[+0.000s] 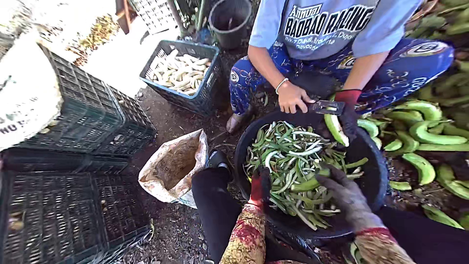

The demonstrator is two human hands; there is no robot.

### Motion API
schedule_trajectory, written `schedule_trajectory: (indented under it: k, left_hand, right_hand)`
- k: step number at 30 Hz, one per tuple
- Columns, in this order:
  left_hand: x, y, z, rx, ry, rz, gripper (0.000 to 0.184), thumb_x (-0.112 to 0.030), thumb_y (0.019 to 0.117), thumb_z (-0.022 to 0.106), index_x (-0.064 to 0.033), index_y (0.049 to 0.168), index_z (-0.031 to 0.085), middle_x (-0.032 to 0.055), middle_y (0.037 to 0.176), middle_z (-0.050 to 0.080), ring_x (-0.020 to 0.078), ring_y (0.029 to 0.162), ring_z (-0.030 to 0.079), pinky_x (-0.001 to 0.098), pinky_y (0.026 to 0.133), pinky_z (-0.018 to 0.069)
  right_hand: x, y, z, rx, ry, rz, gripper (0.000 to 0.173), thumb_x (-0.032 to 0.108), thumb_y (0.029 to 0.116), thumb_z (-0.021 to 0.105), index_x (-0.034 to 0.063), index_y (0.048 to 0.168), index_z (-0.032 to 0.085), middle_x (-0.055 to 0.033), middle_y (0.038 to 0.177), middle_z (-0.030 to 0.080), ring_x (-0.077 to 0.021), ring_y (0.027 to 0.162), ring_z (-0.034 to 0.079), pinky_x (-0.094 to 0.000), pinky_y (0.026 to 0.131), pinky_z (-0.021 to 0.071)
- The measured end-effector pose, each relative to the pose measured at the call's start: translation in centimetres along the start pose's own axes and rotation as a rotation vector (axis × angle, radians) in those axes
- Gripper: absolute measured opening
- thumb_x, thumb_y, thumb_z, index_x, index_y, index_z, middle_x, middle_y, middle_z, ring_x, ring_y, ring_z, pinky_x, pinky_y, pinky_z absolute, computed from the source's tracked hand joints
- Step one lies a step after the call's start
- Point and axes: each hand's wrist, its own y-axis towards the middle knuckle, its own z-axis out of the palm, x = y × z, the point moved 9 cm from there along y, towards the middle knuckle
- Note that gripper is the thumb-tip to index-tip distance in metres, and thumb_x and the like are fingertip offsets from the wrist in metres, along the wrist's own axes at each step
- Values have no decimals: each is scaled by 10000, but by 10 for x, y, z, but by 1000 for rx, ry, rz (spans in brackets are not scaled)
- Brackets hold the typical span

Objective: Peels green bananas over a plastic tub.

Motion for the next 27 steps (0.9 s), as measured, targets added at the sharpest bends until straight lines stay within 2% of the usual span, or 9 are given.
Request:
schedule_trajectory:
  k: [3,5,8,10,13,15,18,20,27]
  left_hand:
    - [-28,-41,19,22,242,-23,390,-282,1095,451,-22,1379,509,73,875,599,115,661,541,283,594,491]
    - [-31,-61,31,56,302,-28,412,-270,1119,396,-3,1421,479,112,1009,621,132,787,574,305,736,524]
    - [-9,-55,47,215,297,77,406,-289,1121,378,-9,1395,487,43,874,583,87,666,539,261,595,495]
    - [-11,-66,59,319,330,113,469,-318,1105,372,-40,1479,424,37,924,594,85,703,561,255,616,508]
    - [-32,-91,82,439,477,267,509,-351,1063,426,-33,1458,470,41,991,627,78,755,594,251,640,521]
    - [-45,-108,101,536,725,391,554,-421,1041,417,-58,1442,537,81,1179,675,110,960,649,323,835,558]
    - [-54,-123,123,636,1082,533,600,-518,1044,376,-118,1446,575,133,1311,667,233,1217,630,489,1063,480]
    - [-53,-128,127,663,1191,583,622,-555,1045,340,-145,1450,573,130,1310,668,266,1225,626,524,1057,474]
    - [-59,-140,132,659,1301,646,613,-554,1036,342,-174,1454,577,163,1230,682,317,1125,658,551,964,510]
  right_hand:
    - [44,-13,-32,-6,332,-112,642,264,964,621,91,1535,385,-37,1278,645,-108,1030,677,-316,858,600]
    - [45,-23,-26,-3,763,-29,371,258,1094,404,96,1426,428,-53,1110,700,-178,919,718,-377,801,631]
    - [16,-19,-12,-29,1121,186,365,436,1102,364,124,1190,534,-50,832,667,-176,698,676,-370,666,620]
    - [4,-16,-13,-6,1120,269,452,531,1078,359,129,1177,541,-60,794,649,-155,615,641,-307,549,573]
    - [3,-19,-25,26,946,286,492,534,1081,346,124,1250,559,-77,861,680,-148,606,634,-267,482,527]
    - [1,-21,-29,46,864,274,464,493,1085,377,111,1249,582,-75,900,694,-146,652,644,-267,517,528]
    - [-6,-19,-31,48,863,291,434,449,1065,474,92,1286,583,-107,958,716,-194,767,701,-327,652,595]
    - [-7,-20,-32,64,870,297,420,425,1063,491,100,1317,567,-112,987,708,-207,808,709,-340,698,607]
    - [-10,-18,-36,87,652,298,434,468,1021,552,141,1305,593,-71,939,695,-164,752,679,-307,654,575]
